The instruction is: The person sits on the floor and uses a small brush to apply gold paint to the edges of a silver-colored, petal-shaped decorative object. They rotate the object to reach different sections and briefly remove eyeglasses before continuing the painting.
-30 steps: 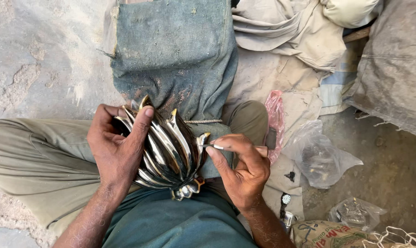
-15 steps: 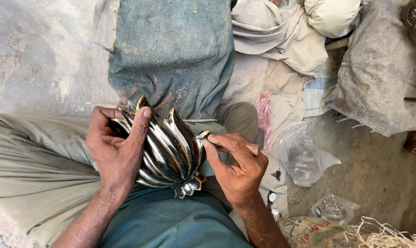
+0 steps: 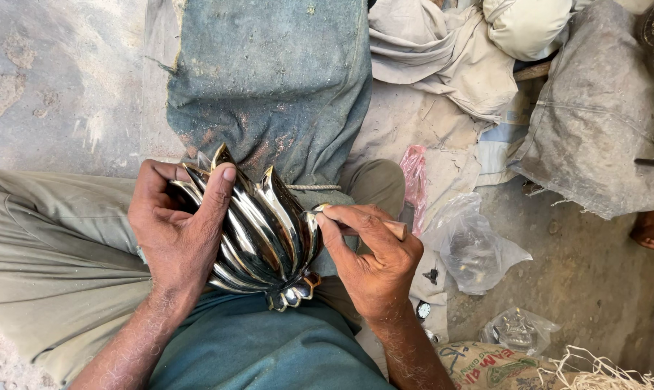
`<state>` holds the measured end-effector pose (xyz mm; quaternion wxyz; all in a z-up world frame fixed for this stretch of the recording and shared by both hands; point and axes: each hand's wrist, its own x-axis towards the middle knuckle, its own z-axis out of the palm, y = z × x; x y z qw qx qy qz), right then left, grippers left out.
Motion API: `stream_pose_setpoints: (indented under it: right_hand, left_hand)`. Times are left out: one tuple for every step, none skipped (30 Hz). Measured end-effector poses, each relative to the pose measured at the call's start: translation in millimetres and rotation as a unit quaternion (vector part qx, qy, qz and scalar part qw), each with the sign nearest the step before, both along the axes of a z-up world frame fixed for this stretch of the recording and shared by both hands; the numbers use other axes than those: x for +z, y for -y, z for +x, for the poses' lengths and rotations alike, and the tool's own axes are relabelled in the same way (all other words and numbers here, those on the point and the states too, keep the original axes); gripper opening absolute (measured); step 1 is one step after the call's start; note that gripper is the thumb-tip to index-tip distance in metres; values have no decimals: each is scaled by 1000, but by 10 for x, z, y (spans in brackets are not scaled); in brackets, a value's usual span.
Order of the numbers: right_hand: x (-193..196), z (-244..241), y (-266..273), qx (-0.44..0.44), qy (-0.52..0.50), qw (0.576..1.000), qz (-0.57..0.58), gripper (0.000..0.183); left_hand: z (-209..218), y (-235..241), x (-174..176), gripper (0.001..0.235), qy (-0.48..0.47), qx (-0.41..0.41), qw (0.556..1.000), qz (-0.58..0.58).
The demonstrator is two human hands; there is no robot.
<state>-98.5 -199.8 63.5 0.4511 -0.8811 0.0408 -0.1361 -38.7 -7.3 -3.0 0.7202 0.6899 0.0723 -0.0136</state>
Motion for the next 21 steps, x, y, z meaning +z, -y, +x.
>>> stream_pose_setpoints:
  right_hand:
    - [2,-2,7,8,6,1000,-5,20]
    - [3,-1,24,16,14,1000,-10,20]
    - [3,-2,40,23,21,999,-14,20]
    - [2,-1,56,31,25,999,-15,21]
    - [1,-2,71,38,30,999,-16,22]
    - [-4,-4,84,46,34,998,-16,23]
    - [-10,-11,95,48,36,998,-10,23]
    - [-19,-20,103,52,37,998,-4,23]
    - [-31,-31,110,55,39,998,2,23]
    - [-45,-41,118,57,42,997,9,23]
    - [-65,-50,125,58,46,997,17,23]
    - [-88,-62,132,59,48,997,24,23]
    - [-113,-71,141,62,54,996,31,23]
    - [-136,-87,147,64,59,995,38,23]
    - [-159,-102,154,66,64,995,45,23]
    - [-181,-118,159,64,70,995,43,23]
    - [-202,-134,160,63,75,994,41,23]
    - [-218,-147,160,60,80,994,39,23]
    - [-228,-159,164,60,83,994,37,23]
    - [-237,-165,168,61,86,994,34,23]
    - [-245,-172,169,61,89,994,32,23]
  left_hand:
    - [-6,-1,1,28,1,-1,1000,-4]
    - [-3,3,-4,28,3,-2,1000,-8]
    - [2,6,-7,27,5,-3,1000,-12]
    - [4,13,-8,27,5,0,1000,-17]
    - [7,23,-8,27,4,3,1000,-21]
    - [10,31,-6,28,3,6,1000,-24]
    - [13,37,-4,28,-2,9,1000,-14]
    - [15,43,-2,29,-7,12,1000,-3]
    - [19,43,1,30,-13,15,1000,7]
    - [24,41,6,30,-13,15,1000,17]
    - [29,38,10,31,-13,14,999,27]
    - [32,37,11,31,-14,12,999,37]
    - [36,39,9,31,-16,15,999,33]
    - [36,40,7,31,-17,16,999,29]
    - [34,43,6,31,-19,18,999,25]
    - [33,43,5,32,-18,18,999,42]
    - [31,41,6,32,-16,17,998,59]
    - [34,40,11,32,-13,17,997,76]
    - [38,44,16,32,-13,16,998,64]
    - [47,49,23,32,-12,16,998,53]
    - [55,52,31,32,-11,15,999,41]
